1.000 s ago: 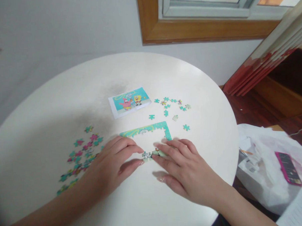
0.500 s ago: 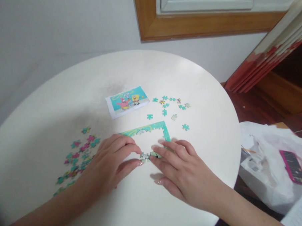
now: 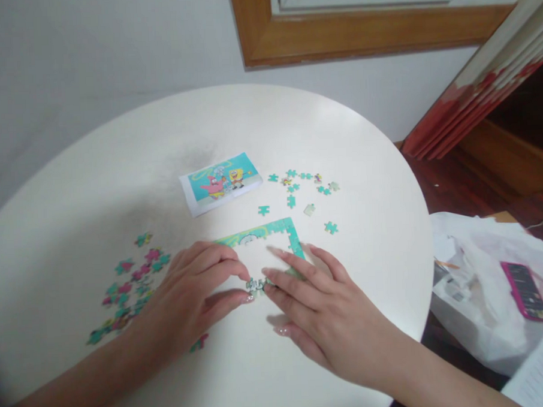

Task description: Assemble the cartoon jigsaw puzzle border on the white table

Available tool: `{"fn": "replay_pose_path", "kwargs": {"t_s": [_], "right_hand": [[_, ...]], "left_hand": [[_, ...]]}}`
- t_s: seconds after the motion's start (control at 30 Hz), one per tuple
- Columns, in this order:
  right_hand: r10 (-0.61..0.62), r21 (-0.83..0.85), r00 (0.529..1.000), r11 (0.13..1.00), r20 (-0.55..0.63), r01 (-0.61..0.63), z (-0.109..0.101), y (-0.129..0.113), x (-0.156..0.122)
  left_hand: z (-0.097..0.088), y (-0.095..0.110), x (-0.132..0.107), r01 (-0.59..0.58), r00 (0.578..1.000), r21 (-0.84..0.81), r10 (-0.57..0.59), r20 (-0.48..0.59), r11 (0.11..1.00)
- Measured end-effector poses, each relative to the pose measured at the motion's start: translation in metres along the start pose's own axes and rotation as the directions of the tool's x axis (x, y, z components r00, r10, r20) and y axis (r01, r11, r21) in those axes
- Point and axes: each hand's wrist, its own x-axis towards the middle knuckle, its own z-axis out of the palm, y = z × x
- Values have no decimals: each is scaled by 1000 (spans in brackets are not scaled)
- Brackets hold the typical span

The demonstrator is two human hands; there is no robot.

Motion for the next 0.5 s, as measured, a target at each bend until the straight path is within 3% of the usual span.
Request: {"fn": "replay_pose_path", "kwargs": {"t_s": [0.5], "right_hand": [[-39, -27, 998, 999, 49, 41, 0, 2, 1]], "left_hand": [[3, -1, -1, 45, 999, -30, -46, -26, 999]]}}
